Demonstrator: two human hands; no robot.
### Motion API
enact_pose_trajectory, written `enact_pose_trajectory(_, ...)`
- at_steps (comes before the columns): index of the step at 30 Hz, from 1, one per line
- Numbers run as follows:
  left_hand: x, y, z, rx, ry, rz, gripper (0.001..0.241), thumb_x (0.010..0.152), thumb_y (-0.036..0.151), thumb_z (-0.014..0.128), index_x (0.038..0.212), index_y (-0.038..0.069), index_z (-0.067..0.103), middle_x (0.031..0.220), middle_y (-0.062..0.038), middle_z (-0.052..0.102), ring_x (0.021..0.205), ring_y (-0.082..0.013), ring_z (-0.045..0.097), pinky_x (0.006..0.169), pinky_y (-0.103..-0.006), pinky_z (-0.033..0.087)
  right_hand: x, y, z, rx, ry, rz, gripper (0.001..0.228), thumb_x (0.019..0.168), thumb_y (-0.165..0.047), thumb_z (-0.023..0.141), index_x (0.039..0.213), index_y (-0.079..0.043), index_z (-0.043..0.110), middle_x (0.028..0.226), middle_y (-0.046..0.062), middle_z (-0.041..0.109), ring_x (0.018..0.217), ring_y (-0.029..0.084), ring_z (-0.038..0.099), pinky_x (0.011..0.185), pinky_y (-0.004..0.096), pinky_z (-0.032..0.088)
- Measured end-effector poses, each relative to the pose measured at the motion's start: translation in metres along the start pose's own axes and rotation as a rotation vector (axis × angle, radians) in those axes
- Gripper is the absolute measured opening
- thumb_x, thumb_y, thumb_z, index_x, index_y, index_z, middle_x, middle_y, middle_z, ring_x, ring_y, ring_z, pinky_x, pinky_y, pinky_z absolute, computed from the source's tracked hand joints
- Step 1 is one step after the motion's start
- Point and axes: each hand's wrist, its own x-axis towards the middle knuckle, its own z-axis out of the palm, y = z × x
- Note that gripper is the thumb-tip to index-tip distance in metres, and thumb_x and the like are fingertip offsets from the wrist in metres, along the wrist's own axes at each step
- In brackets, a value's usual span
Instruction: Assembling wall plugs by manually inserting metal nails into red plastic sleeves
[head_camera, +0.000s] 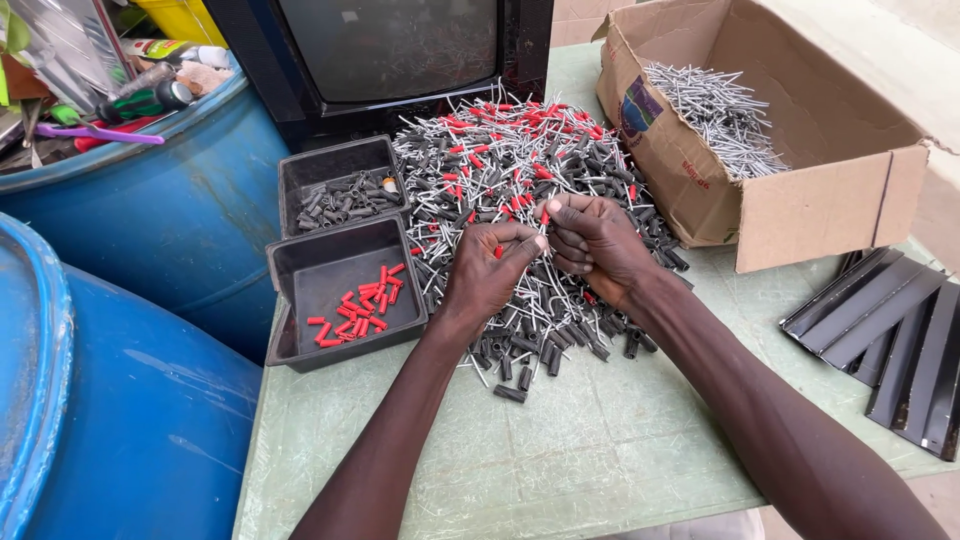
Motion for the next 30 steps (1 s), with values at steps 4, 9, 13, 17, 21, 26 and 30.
enact_pose_trajectory(4, 0.001, 0.003, 0.003, -0.031, 0.012, -0.011, 0.011, 0.085, 0.005, 0.068, 0.076, 0.008, 0.074, 0.047, 0.012, 0.037, 0.060, 0.0023, 0.033, 0.062, -0.0132, 0.032, 0.004, 0.002, -0.004, 0.001, 0.021, -0.018, 0.009, 0.096, -0.006, 0.061, 0.089, 0.000, 0.058, 0.045, -0.006, 0.026, 0.035, 0.002, 0.024, 0.033, 0.013, 0.027)
enact_pose_trajectory(9, 0.002, 0.000, 0.006, -0.116, 0.015, -0.033, 0.009, 0.085, 0.005, 0.066, 0.079, 0.004, 0.072, 0.048, 0.012, 0.038, 0.059, 0.0022, 0.032, 0.061, -0.0147, 0.029, 0.010, 0.004, -0.012, -0.040, 0.058, -0.057, 0.013, 0.098, -0.010, 0.060, 0.093, 0.002, 0.059, 0.046, -0.007, 0.026, 0.035, 0.000, 0.026, 0.034, 0.012, 0.028)
enact_pose_trajectory(13, 0.001, -0.003, 0.008, -0.155, 0.041, -0.042, 0.008, 0.085, 0.005, 0.066, 0.079, 0.004, 0.073, 0.048, 0.010, 0.042, 0.060, 0.0024, 0.033, 0.064, -0.0147, 0.029, 0.007, 0.002, -0.005, -0.050, 0.065, -0.059, 0.015, 0.100, -0.012, 0.059, 0.096, 0.002, 0.060, 0.045, -0.006, 0.028, 0.035, 0.000, 0.028, 0.035, 0.011, 0.029)
enact_pose_trajectory(17, -0.005, 0.001, 0.006, -0.190, 0.064, -0.020, 0.008, 0.086, 0.005, 0.067, 0.080, 0.006, 0.073, 0.053, 0.011, 0.045, 0.065, 0.0017, 0.038, 0.069, -0.0145, 0.034, 0.000, -0.001, 0.006, -0.117, 0.014, -0.011, 0.017, 0.099, -0.015, 0.062, 0.090, 0.000, 0.060, 0.044, -0.005, 0.027, 0.033, 0.001, 0.025, 0.032, 0.012, 0.027)
enact_pose_trajectory(21, -0.004, -0.009, 0.004, -0.185, 0.054, -0.040, 0.009, 0.087, 0.008, 0.068, 0.080, 0.008, 0.073, 0.061, 0.008, 0.058, 0.076, -0.0023, 0.045, 0.079, -0.0175, 0.039, 0.000, 0.004, 0.004, -0.143, 0.026, -0.026, 0.015, 0.096, -0.011, 0.065, 0.087, 0.000, 0.061, 0.044, -0.005, 0.029, 0.034, 0.001, 0.024, 0.033, 0.013, 0.028)
enact_pose_trajectory(26, -0.004, -0.005, 0.010, -0.165, 0.077, -0.058, 0.009, 0.084, 0.005, 0.068, 0.077, 0.008, 0.073, 0.050, 0.012, 0.044, 0.062, 0.0018, 0.035, 0.073, -0.0146, 0.033, 0.011, 0.013, -0.018, -0.114, 0.086, -0.040, 0.013, 0.094, -0.007, 0.067, 0.084, -0.002, 0.061, 0.044, -0.006, 0.027, 0.034, 0.001, 0.025, 0.034, 0.012, 0.028)
enact_pose_trajectory(30, -0.003, -0.004, 0.012, -0.160, 0.101, -0.068, 0.008, 0.083, 0.004, 0.068, 0.077, 0.006, 0.073, 0.049, 0.012, 0.043, 0.062, 0.0011, 0.033, 0.073, -0.0150, 0.034, 0.009, 0.010, -0.010, -0.105, 0.147, -0.026, 0.015, 0.093, -0.008, 0.069, 0.082, -0.003, 0.061, 0.044, -0.006, 0.026, 0.034, 0.001, 0.026, 0.034, 0.012, 0.027)
